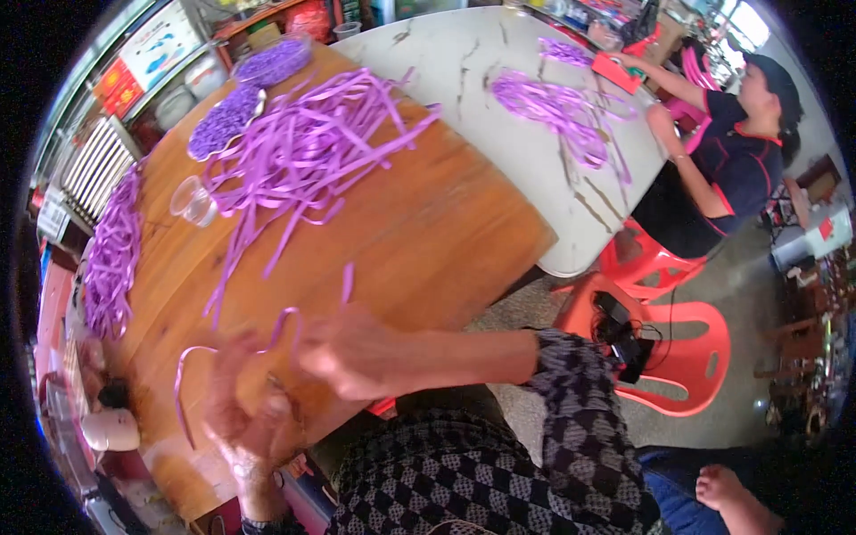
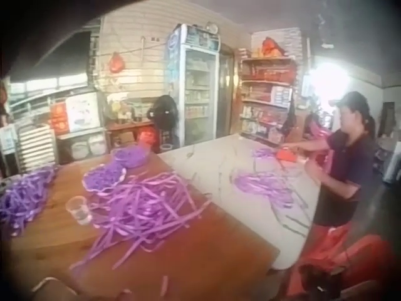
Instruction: The person picks up a purple ribbon from a pile on a wooden table and ties a series of knots along its length by hand. They form loops and thread the ribbon through to create small bundles, occasionally stretching the material to check the spacing.
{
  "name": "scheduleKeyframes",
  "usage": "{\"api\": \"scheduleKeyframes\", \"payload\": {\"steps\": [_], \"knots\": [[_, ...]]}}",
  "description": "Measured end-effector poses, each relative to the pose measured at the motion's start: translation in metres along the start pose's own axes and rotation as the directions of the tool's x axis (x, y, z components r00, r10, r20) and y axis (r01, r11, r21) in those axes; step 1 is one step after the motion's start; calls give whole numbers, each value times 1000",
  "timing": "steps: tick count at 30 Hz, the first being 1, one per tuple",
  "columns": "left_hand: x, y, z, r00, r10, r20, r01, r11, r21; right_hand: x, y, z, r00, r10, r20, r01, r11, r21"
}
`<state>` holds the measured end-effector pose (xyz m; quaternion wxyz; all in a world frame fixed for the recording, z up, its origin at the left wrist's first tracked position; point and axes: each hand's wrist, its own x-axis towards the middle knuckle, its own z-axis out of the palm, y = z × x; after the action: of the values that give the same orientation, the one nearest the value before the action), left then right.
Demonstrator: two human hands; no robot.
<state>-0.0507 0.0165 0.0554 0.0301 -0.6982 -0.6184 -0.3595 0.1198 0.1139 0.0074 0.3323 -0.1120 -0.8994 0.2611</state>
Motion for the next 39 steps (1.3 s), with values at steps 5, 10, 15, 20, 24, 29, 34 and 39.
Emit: {"api": "scheduleKeyframes", "payload": {"steps": [5,10,15,20,24,29,34,39], "knots": [[-6,-1,16,705,-400,586,708,345,-616,3,2,-14,997,65,-29,-61,990,127],[-15,-25,6,589,-409,697,798,160,-580,-23,21,-59,900,420,118,-437,870,230],[-12,-37,20,662,-402,632,528,-348,-774,-30,26,-56,880,473,34,-467,850,243],[-11,-39,20,685,-434,585,470,-350,-811,-21,14,-31,976,206,-76,-204,978,35],[-4,-13,22,639,-484,598,645,-86,-759,2,3,-23,971,87,-221,-107,991,-83],[-5,-14,14,643,-439,628,713,42,-700,8,7,-3,979,193,-63,-163,932,324],[-15,-44,13,628,-443,640,490,-414,-767,-13,14,-7,899,437,1,-373,766,524],[-9,-28,30,754,-386,531,447,-291,-846,-16,-8,25,999,-48,-26,44,990,-137]]}}
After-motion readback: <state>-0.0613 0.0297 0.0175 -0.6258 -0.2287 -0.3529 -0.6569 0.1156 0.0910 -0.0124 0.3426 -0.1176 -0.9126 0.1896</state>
